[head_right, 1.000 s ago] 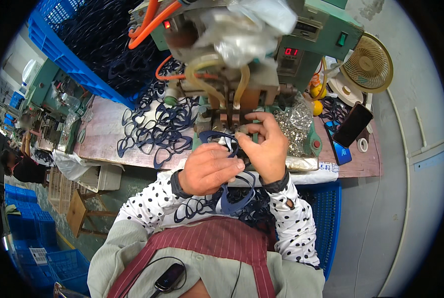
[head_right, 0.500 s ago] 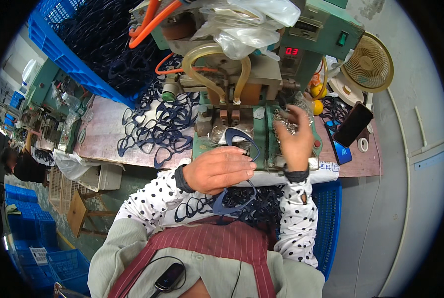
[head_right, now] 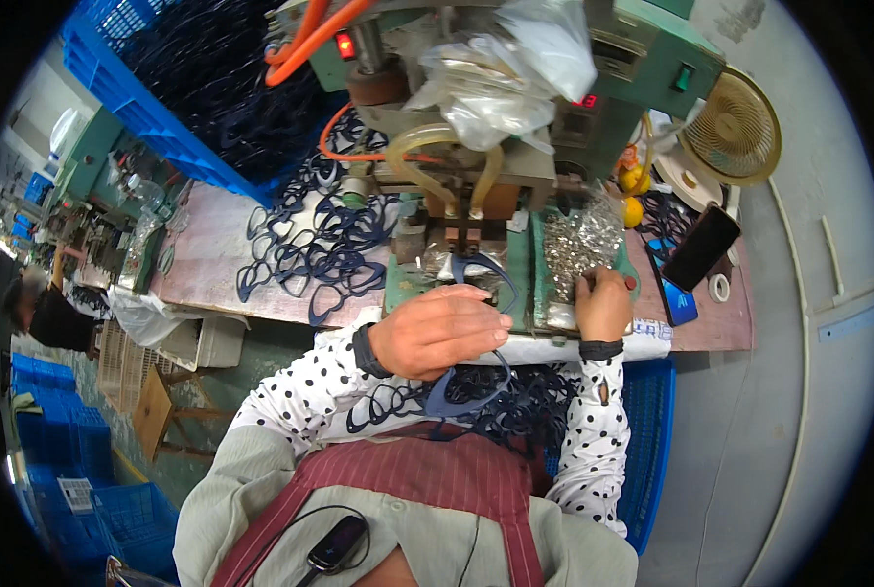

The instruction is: The person repeatedly picks up dark rubber loops from a pile, places them into a press machine, and removes the processed parts. The finished pieces are set aside on the table while the person continues the cycle with new loops.

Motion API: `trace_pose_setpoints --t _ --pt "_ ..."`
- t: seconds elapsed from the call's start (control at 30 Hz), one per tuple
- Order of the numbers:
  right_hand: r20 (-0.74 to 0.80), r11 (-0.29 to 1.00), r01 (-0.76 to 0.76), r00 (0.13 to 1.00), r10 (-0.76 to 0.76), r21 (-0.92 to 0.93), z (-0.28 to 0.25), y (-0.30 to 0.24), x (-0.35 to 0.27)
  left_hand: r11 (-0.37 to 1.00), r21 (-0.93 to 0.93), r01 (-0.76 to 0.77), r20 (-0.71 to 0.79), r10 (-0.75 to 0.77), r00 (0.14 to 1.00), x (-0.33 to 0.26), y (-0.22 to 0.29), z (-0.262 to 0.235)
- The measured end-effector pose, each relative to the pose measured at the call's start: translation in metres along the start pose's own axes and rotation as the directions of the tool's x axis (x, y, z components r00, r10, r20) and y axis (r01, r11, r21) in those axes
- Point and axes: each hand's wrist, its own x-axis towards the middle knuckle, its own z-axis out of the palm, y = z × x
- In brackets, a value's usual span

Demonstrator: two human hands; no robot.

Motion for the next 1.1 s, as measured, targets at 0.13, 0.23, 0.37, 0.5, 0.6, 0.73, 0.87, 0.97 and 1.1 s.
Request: trace_pose_setpoints --t 0.13,0.23,0.37,0.5,0.6,0.73,0.87,0.97,1.1 --pt "0.025 0.961 -0.12 0.993 0.117 0.247 0.005 0.018 0.005 0.996 0.087 0.031 -0.018 -0.029 0.999 -0.005 0.006 -0.001" --pt "-0.056 0.936 -0.098 0.991 0.124 0.337 0.0 0.012 0.002 0.946 0.304 0.109 -0.08 -0.089 0.993 -0.024 0.013 -0.002" --pt "-0.065 0.897 -0.179 0.972 0.224 0.405 0.001 0.011 -0.001 0.835 0.416 0.361 -0.323 -0.236 0.917 -0.09 -0.016 -0.015" --pt "-0.152 0.932 -0.085 0.977 0.147 0.352 0.001 0.008 -0.003 0.335 0.664 0.668 -0.419 -0.573 0.704 -0.142 -0.06 -0.064" --pt "-0.166 0.94 -0.098 0.973 0.16 0.328 -0.001 0.005 -0.004 -0.058 0.72 0.691 -0.512 -0.716 0.474 -0.168 -0.082 -0.083" --pt "-0.172 0.945 -0.083 0.975 0.143 0.317 0.002 0.002 -0.002 -0.105 0.7 0.707 -0.462 -0.821 0.336 -0.198 -0.106 -0.078" --pt "-0.182 0.971 -0.103 0.973 0.144 0.217 0.004 0.006 -0.005 -0.039 0.782 0.622 -0.432 -0.753 0.496 -0.184 -0.111 -0.088" --pt "-0.251 0.981 0.064 0.968 -0.016 0.184 0.0 -0.001 -0.004 -0.062 0.763 0.643 -0.556 -0.571 0.604 -0.174 -0.105 -0.113" --pt "-0.272 0.964 0.102 0.962 -0.033 0.244 -0.01 -0.024 0.002 -0.028 0.797 0.604 -0.575 -0.345 0.742 -0.14 -0.095 -0.139"
